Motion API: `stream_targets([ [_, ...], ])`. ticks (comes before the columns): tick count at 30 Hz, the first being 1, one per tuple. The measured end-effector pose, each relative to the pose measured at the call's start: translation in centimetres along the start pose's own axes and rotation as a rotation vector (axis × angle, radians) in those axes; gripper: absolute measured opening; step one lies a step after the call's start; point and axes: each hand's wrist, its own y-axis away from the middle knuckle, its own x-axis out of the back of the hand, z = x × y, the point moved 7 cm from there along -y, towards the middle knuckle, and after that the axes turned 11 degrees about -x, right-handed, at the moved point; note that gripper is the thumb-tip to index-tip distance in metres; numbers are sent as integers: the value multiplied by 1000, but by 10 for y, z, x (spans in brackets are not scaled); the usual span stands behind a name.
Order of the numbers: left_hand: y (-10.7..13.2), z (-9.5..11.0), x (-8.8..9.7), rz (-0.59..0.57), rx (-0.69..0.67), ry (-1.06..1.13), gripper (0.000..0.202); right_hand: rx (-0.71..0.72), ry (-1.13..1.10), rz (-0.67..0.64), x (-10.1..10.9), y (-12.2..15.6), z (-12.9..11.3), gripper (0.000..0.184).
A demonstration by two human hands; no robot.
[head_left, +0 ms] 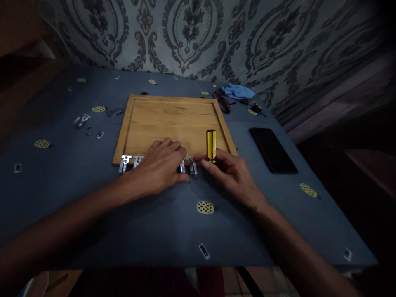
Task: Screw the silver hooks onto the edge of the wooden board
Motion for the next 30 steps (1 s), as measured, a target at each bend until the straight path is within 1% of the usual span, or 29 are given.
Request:
stream_targets([
  [8,-1,1,-1,30,8,-20,44,-5,9,5,1,1,-2,46],
  [14,-3,6,-2,6,17,-34,39,-2,27,13,1,1,-2,46],
  [18,-3,7,-2,32,16,-28,36,18,16,4,0,2,-2,43],
  [24,-4,5,-3,35,25,15,37,17,35,-3,-1,2,-3,48],
  [30,-3,3,-4,29,30,41,38,18,28,-1,-1,3,-3,48],
])
